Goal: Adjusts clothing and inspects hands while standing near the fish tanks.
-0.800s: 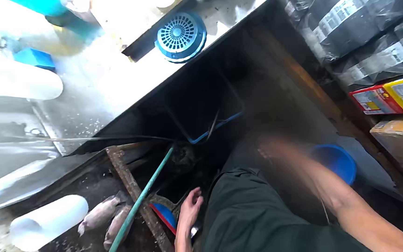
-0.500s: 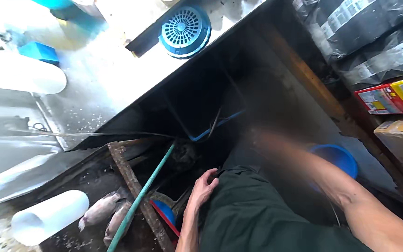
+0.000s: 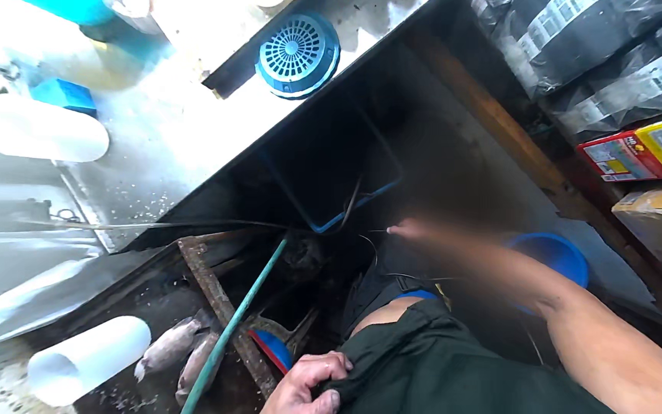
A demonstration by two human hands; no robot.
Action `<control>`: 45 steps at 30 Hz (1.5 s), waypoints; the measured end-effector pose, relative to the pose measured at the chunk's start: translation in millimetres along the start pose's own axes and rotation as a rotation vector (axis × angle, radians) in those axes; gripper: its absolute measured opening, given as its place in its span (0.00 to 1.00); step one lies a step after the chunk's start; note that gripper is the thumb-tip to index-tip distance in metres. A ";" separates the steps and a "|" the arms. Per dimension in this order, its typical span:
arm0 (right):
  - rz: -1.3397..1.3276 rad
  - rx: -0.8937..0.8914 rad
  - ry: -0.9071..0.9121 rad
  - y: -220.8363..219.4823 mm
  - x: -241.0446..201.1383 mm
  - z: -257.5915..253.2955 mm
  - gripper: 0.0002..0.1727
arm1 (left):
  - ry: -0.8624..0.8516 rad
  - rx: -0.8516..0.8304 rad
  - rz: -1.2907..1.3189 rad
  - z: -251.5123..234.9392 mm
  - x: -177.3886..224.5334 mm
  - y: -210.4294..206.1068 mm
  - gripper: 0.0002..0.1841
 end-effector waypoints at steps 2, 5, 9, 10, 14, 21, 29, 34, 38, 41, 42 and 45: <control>-0.172 -0.038 -0.006 2.5 -4.3 -0.4 0.43 | 0.151 0.097 -0.062 20.7 -21.1 3.4 0.13; -0.291 -0.084 -0.011 5.1 -10.4 4.4 0.44 | 0.342 0.238 -0.184 29.5 -40.3 8.9 0.11; -0.116 -0.171 0.108 -3.4 -34.7 27.1 0.49 | 0.827 0.144 -0.600 24.6 -63.5 19.2 0.17; -0.066 -0.187 0.141 -7.8 -41.2 32.1 0.49 | 0.894 0.112 -0.626 22.9 -69.9 20.7 0.18; 0.152 -0.223 0.261 -26.1 -58.8 47.1 0.49 | 0.919 0.016 -0.598 15.5 -91.0 20.8 0.18; 0.365 -0.179 0.365 -28.3 -57.2 72.8 0.49 | 0.830 -0.014 -0.603 -19.1 -111.8 21.7 0.17; 0.097 -0.220 0.338 -11.2 -51.6 76.7 0.41 | 0.533 0.459 -0.076 -60.5 -159.5 30.9 0.19; 0.082 -0.145 0.401 14.3 -38.5 96.8 0.42 | 0.432 0.306 0.012 -129.2 -133.9 20.5 0.23; -0.053 -0.140 0.538 20.1 -30.6 119.8 0.41 | 0.495 0.224 -0.316 -175.5 -129.0 24.7 0.17; -0.181 -0.068 0.579 20.3 -18.4 130.6 0.45 | 0.507 0.236 -0.364 -206.0 -116.0 13.3 0.13; -0.240 -0.017 0.603 20.7 -14.7 133.9 0.41 | 0.501 0.230 -0.375 -215.1 -108.1 6.6 0.12; -0.405 0.095 0.658 23.6 -7.7 156.4 0.24 | 0.468 0.215 -0.359 -229.6 -91.0 -7.9 0.11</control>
Point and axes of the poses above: each hand's wrist, its own z-axis away from the middle knuckle, its own y-axis out of the back of the hand, x = y × z, the point moved 6 cm from there along -z, towards the middle knuckle, and after that the axes turned 10 degrees about -y, right-handed, at the moved point
